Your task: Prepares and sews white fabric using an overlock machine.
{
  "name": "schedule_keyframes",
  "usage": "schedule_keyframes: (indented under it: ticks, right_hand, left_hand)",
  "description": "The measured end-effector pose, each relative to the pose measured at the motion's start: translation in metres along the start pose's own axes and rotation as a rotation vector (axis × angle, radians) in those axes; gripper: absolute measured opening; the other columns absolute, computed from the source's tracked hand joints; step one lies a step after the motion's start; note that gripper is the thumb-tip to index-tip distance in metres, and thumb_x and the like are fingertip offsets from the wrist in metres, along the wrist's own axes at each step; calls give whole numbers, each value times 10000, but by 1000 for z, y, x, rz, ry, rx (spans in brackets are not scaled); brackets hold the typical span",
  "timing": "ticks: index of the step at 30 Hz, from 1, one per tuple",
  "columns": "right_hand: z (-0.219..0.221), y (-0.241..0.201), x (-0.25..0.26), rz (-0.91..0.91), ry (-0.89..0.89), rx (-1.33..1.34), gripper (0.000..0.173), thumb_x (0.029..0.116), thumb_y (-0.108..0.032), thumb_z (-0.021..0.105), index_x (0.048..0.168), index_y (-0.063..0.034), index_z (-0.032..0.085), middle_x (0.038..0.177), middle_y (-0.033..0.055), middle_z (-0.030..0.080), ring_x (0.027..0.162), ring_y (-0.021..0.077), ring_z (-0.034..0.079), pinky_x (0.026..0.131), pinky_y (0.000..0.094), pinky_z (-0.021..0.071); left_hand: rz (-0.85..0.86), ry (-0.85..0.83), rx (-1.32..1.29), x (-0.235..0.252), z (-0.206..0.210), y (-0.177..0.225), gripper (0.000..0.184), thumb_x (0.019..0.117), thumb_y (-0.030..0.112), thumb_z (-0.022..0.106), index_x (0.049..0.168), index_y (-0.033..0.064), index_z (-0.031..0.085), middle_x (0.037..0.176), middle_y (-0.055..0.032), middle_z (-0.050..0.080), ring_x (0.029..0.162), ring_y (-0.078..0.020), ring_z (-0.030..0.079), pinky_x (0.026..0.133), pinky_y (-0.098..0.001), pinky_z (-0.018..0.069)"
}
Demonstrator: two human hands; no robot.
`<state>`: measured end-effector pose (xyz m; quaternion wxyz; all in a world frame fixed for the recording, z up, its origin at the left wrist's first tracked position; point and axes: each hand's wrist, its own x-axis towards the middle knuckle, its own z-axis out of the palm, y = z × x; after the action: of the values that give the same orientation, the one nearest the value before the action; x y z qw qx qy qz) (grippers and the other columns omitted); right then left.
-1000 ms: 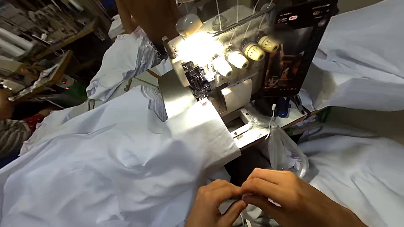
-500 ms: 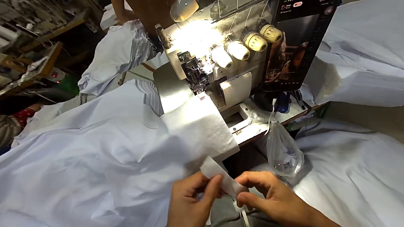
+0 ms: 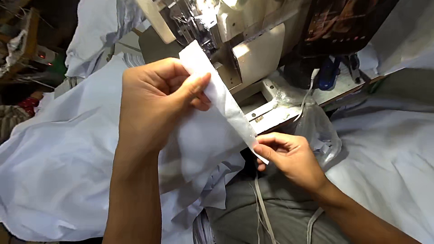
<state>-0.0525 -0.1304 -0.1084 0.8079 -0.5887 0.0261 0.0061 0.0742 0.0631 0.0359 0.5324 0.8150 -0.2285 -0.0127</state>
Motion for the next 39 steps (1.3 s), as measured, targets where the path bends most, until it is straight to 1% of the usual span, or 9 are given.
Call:
schedule_keyframes:
  ticks: [3, 7, 13, 19, 29, 31, 34, 36, 39]
  right_hand:
    - [-3, 8, -1, 32, 19, 20, 123, 937, 2, 684, 1051, 22, 726, 905, 12, 751, 704, 72, 729, 623, 230, 646]
    - [-8, 16, -7, 108, 32, 24, 66, 933, -35, 713, 992, -15, 734, 819, -25, 744, 638, 51, 713, 591, 221, 639]
    - [-11, 27, -7, 94, 38, -3, 84, 958, -23, 671, 1022, 13, 710, 841, -7, 743, 667, 64, 726, 612, 219, 644]
    - [-15, 37, -4, 77, 80, -73, 58, 956, -82, 703, 936, -34, 729, 742, -49, 725, 605, 19, 694, 571, 182, 615]
    - [-14, 41, 4, 64, 118, -113, 76, 939, -74, 718, 870, -44, 712, 698, -60, 707, 569, 8, 676, 549, 173, 605]
    - [-14, 49, 6, 26, 111, -122, 66, 912, -86, 749, 941, -36, 716, 803, -31, 744, 674, 39, 722, 623, 207, 636]
    - [-24, 60, 7, 45, -114, -121, 468, 890, -206, 788, 1275, 0, 618, 1190, 29, 712, 1094, 77, 697, 946, 259, 605]
    - [-30, 62, 9, 13, -215, -100, 450, 875, -247, 807, 1219, 9, 671, 1169, -1, 722, 1108, 30, 670, 971, 226, 569]
    - [-31, 59, 9, -67, -219, -99, 277, 888, -272, 796, 1037, -42, 750, 991, -75, 748, 953, -35, 676, 870, 168, 568]
  left_hand:
    - [-1, -2, -27, 3, 0, -10, 101, 978, 62, 644, 935, 152, 661, 767, 88, 738, 642, -54, 717, 596, -215, 631]
    - [27, -18, -20, 4, -1, -12, 115, 983, 72, 636, 957, 179, 669, 789, 116, 737, 644, -31, 708, 587, -187, 621]
    - [17, -3, -8, 5, -1, -13, 75, 1006, 106, 629, 977, 165, 666, 815, 92, 745, 654, -44, 716, 581, -183, 621]
    - [18, 21, -28, 6, -3, -16, 104, 1017, 120, 606, 956, 192, 651, 796, 108, 729, 638, -28, 702, 554, -166, 604]
    - [10, 37, -35, 7, -3, -16, 126, 1032, 121, 583, 949, 184, 654, 795, 96, 726, 634, -36, 700, 547, -170, 601]
    - [14, 32, -14, 7, -3, -16, 113, 1031, 126, 584, 960, 184, 651, 817, 97, 730, 648, -36, 703, 549, -170, 601]
    - [18, 26, -7, 7, -2, -15, 101, 1028, 123, 591, 966, 180, 648, 832, 101, 733, 659, -30, 706, 548, -163, 601]
    - [13, 29, -11, 7, -2, -14, 106, 1029, 116, 590, 965, 173, 652, 828, 100, 734, 654, -28, 704, 543, -161, 599]
    - [-5, 43, -14, 7, -1, -13, 118, 1031, 115, 586, 955, 174, 653, 830, 100, 734, 658, -24, 706, 545, -161, 601]
